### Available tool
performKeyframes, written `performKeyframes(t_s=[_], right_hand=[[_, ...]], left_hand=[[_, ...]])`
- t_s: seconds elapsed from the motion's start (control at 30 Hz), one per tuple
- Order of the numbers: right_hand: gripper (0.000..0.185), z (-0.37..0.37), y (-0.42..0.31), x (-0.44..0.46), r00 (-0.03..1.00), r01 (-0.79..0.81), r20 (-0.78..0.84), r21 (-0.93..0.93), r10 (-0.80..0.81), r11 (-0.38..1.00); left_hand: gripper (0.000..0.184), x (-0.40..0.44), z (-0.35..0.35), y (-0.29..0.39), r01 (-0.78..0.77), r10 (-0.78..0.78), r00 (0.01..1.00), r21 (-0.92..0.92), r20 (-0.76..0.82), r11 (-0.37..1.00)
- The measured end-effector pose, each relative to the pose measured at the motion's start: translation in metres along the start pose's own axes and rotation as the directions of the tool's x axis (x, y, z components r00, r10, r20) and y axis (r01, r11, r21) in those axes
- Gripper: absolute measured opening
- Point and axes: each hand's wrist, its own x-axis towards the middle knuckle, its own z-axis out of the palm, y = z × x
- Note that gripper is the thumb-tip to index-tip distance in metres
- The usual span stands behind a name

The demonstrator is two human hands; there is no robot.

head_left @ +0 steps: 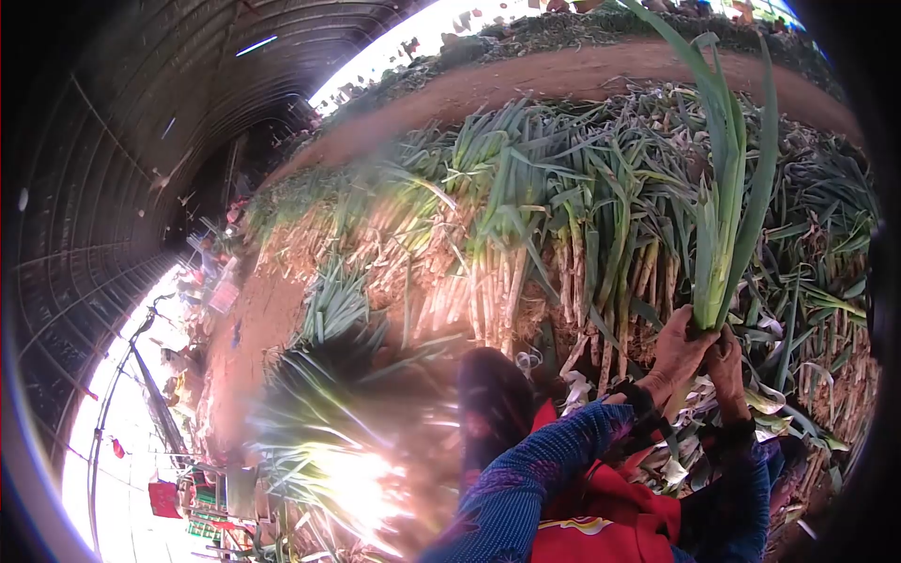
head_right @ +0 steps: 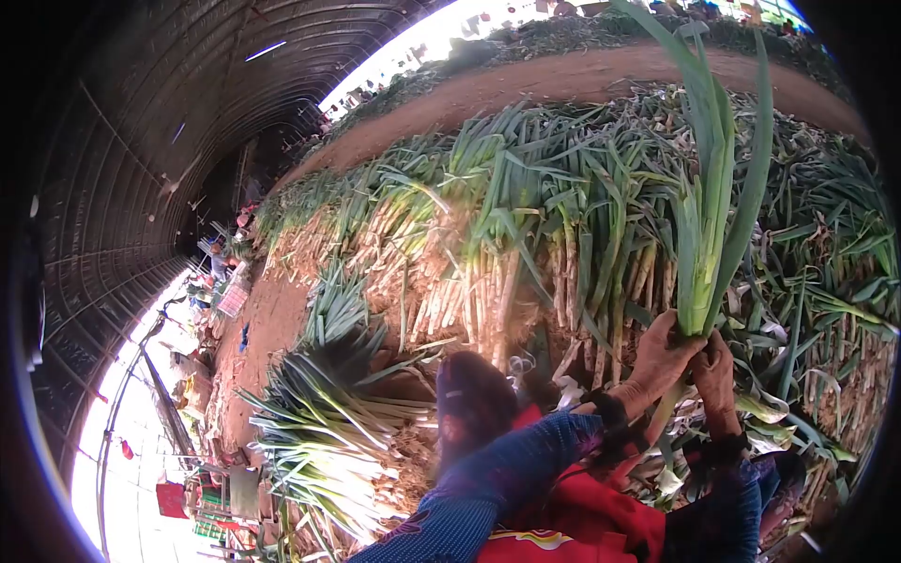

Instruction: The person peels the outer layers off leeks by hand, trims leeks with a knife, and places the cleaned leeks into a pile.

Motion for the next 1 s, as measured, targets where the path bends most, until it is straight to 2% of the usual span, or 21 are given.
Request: performKeyframes(t_s=[0.03, 0.17, 0.27, 0.3, 0.4, 0.43, 0.53, 0.57, 0.73, 0.77, 0.87, 0.9, 0.97, 1.0], right_hand=[[0.037, -0.001, -0.009, -0.002, 0.999, -0.047, 0.004, -0.002, 0.047, 0.999], [0.043, -0.009, -0.026, -0.006, 1.0, -0.001, -0.008, 0.326, 0.004, 0.945], [0.045, -0.018, -0.049, -0.005, 0.98, -0.153, 0.198, 0.623, 0.035, 0.767], [0.047, -0.017, -0.05, -0.007, 0.961, -0.187, 0.276, 0.673, -0.008, 0.716], [0.052, 0.005, -0.033, -0.019, 0.971, -0.224, 0.215, 0.69, 0.101, 0.689], [0.048, 0.01, -0.032, -0.02, 0.982, -0.181, 0.165, 0.694, 0.091, 0.697], [0.039, 0.011, -0.032, -0.016, 0.983, -0.165, 0.179, 0.765, 0.041, 0.623], [0.037, 0.012, -0.035, -0.016, 0.988, -0.145, 0.147, 0.75, 0.052, 0.645], [0.033, 0.011, -0.045, -0.012, 0.999, -0.03, 0.005, 0.609, 0.035, 0.793], [0.033, 0.012, -0.046, -0.013, 0.998, 0.021, -0.067, 0.568, 0.021, 0.823], [0.033, 0.021, -0.034, -0.01, 0.968, 0.145, -0.247, 0.43, -0.038, 0.891], [0.033, 0.024, -0.028, -0.004, 0.956, 0.177, -0.287, 0.386, -0.064, 0.905], [0.033, 0.024, -0.021, -0.003, 0.923, 0.239, -0.362, 0.279, -0.129, 0.93], [0.033, 0.019, -0.024, -0.003, 0.94, 0.207, -0.325, 0.288, -0.108, 0.935]], left_hand=[[0.029, 0.0, -0.001, 0.005, 0.003, -0.003, 1.0, 0.011, 0.0, 1.0], [0.028, 0.008, 0.001, 0.005, -0.05, 0.081, 0.985, -0.195, 0.152, 0.979], [0.027, 0.017, 0.0, 0.018, -0.03, 0.107, 0.963, -0.294, 0.248, 0.955], [0.027, 0.021, -0.004, 0.022, -0.003, 0.09, 0.956, -0.298, 0.278, 0.955], [0.027, 0.029, -0.011, 0.034, 0.053, 0.067, 0.943, -0.347, 0.326, 0.936], [0.027, 0.031, -0.012, 0.037, 0.071, 0.061, 0.941, -0.369, 0.334, 0.927], [0.029, 0.034, -0.014, 0.043, 0.033, 0.108, 0.946, -0.423, 0.307, 0.906], [0.033, 0.035, -0.019, 0.044, 0.029, 0.118, 0.934, -0.402, 0.336, 0.915], [0.037, 0.038, -0.015, 0.05, 0.063, 0.114, 0.949, -0.528, 0.295, 0.847], [0.037, 0.039, -0.012, 0.048, 0.068, 0.106, 0.952, -0.538, 0.287, 0.84], [0.04, 0.039, 0.025, 0.028, -0.079, 0.113, 0.992, -0.4, 0.061, 0.913], [0.041, 0.039, 0.029, 0.026, -0.114, 0.106, 0.993, -0.217, -0.048, 0.969], [0.041, 0.04, 0.032, 0.023, -0.04, 0.025, 0.993, -0.123, -0.116, 0.992], [0.041, 0.039, 0.031, 0.028, 0.001, -0.013, 0.988, -0.078, -0.151, 0.997]])
